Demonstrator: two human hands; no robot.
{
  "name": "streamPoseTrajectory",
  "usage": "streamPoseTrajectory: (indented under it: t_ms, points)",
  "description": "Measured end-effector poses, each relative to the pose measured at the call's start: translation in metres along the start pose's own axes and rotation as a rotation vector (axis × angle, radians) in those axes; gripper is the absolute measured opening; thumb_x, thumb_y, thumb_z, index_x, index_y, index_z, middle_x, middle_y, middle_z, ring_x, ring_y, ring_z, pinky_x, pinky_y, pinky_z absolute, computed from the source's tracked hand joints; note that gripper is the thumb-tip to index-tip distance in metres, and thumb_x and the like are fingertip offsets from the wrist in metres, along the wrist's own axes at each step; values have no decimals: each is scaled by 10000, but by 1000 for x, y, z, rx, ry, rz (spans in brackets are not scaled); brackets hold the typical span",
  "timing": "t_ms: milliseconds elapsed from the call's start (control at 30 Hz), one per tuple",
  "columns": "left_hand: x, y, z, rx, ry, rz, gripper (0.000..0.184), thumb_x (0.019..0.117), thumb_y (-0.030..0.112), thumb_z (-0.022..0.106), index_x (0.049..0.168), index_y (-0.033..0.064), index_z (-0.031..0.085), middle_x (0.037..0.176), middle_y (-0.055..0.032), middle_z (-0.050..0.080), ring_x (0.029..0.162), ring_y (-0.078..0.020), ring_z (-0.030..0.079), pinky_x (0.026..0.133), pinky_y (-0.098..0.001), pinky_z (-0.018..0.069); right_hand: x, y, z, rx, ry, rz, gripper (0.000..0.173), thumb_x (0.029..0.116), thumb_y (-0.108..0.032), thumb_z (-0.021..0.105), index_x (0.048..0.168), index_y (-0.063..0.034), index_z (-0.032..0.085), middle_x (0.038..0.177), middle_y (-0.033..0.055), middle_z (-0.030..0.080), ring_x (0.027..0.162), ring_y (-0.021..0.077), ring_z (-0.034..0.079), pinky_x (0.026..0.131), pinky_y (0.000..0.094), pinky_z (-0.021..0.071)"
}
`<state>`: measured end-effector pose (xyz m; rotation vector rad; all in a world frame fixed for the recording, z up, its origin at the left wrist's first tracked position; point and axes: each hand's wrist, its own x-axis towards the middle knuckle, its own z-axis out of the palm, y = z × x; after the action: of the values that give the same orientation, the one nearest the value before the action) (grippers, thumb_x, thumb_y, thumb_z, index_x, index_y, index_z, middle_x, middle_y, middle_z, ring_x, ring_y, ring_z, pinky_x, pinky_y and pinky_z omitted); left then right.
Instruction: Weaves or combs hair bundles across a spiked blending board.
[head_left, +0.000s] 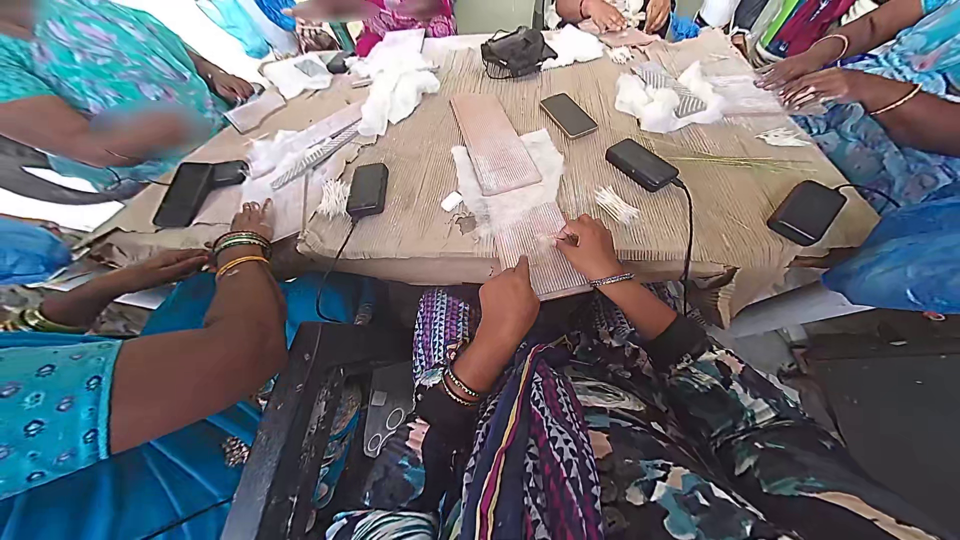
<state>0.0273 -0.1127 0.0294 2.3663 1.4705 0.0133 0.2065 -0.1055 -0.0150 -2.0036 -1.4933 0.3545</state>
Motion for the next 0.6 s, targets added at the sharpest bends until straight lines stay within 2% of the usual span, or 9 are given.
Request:
streamPoseTrajectory:
  t_ms: [167, 300, 367, 433, 467, 500, 533, 567, 600]
  points:
    - [-7, 10, 10, 13, 103, 86, 476, 1006, 45, 427, 1464, 18, 556, 1058, -214, 741, 976, -389, 730, 814, -526, 562, 1, 1, 1, -10, 3, 9, 184, 913, -190, 762, 948, -11, 739, 1021, 229, 654, 1036, 428, 598, 870, 610, 440]
    - [-2, 15, 11, 66, -18, 43, 490, 1018, 68, 426, 1498, 42, 519, 1119, -207, 725, 1047, -373, 711, 866, -514, 548, 2, 2, 1, -22, -4, 17, 191, 916, -205, 751, 953, -18, 742, 1017, 222, 655, 1035, 421, 599, 870, 606, 432]
    - [0, 21, 4, 106, -99, 4, 489, 1026, 86, 431, 1507, 54, 507, 1159, -203, 714, 1096, -368, 694, 894, -518, 538, 2, 5, 2, -17, 38, -85, 171, 928, -174, 711, 987, -15, 737, 1018, 213, 665, 1019, 423, 613, 846, 613, 441]
    - [1, 26, -4, 143, -184, -32, 485, 1032, 100, 443, 1512, 53, 491, 1194, -213, 698, 1139, -380, 673, 920, -538, 526, 3, 13, 6, 7, 94, -375, 250, 949, -119, 591, 1118, 7, 725, 1165, 196, 692, 1075, 410, 648, 861, 606, 483]
    - [1, 28, -6, 157, -205, -40, 480, 1031, 103, 449, 1506, 46, 494, 1196, -220, 696, 1145, -389, 668, 920, -552, 522, 5, 12, 5, -14, 50, -522, 339, 973, -135, 513, 1214, 9, 703, 1337, 173, 660, 1200, 379, 636, 957, 585, 484]
    - [1, 29, -8, 172, -221, -45, 466, 1028, 105, 455, 1487, 38, 507, 1192, -223, 697, 1144, -397, 669, 914, -559, 523, 5, 10, 2, -63, -55, -629, 397, 1017, -164, 457, 1313, 3, 663, 1483, 150, 576, 1348, 348, 566, 1090, 574, 428]
    - [1, 30, -9, 186, -235, -49, 447, 1026, 104, 460, 1462, 28, 525, 1188, -226, 697, 1142, -399, 671, 906, -562, 527, 4, 6, -2, -127, -205, -675, 438, 1068, -200, 415, 1417, -7, 593, 1581, 131, 473, 1461, 329, 454, 1182, 582, 325]
    - [0, 31, -10, 197, -248, -50, 410, 1022, 97, 464, 1413, 18, 559, 1187, -223, 695, 1142, -395, 671, 899, -560, 530, 3, 3, -4, -202, -338, -678, 473, 1107, -255, 365, 1485, -20, 526, 1633, 109, 400, 1523, 305, 359, 1233, 575, 237]
    - [0, 32, -11, 207, -258, -47, 355, 1021, 91, 464, 1339, 8, 599, 1188, -220, 693, 1146, -389, 670, 891, -557, 533, 2, 3, -4, -255, -417, -672, 507, 1120, -302, 326, 1514, -29, 490, 1653, 93, 367, 1548, 285, 309, 1257, 558, 188]
